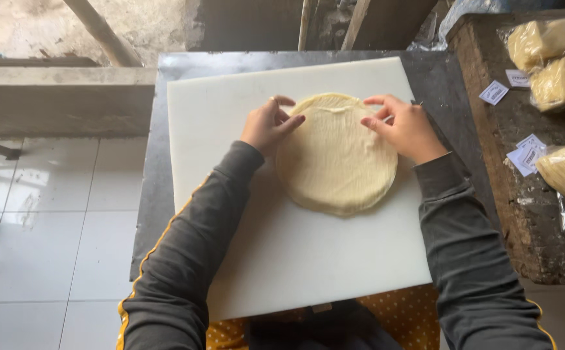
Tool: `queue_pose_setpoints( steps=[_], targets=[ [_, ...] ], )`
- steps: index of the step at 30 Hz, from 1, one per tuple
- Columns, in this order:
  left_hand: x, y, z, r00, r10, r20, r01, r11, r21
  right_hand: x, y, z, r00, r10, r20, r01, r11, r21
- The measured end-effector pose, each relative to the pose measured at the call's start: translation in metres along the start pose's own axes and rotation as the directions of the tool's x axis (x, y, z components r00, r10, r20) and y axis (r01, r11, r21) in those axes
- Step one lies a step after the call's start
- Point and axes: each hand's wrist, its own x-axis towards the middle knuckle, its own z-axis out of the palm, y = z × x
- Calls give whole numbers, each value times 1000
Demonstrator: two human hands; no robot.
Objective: The person separates thin round dough sheets, stacks them, and uses a knife to cut the stack into quarters. The cut pieces are then placed into a clear plastic bag and set aside.
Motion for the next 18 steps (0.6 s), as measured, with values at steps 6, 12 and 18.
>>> queue_pose_setpoints(
  steps=[6,12,18],
  targets=[
    [-11,-1,-9,994,-17,112,22,999,-44,-15,18,-11,993,89,74,-94,993,68],
    [-12,-1,-7,999,-44,-30,39,988,-148,-12,21,-2,996,81,-46,-76,991,110],
    [-12,-1,-10,1000,24,14,-24,1000,-20,-14,14,-11,998,62,23,-62,998,-10]
  ],
)
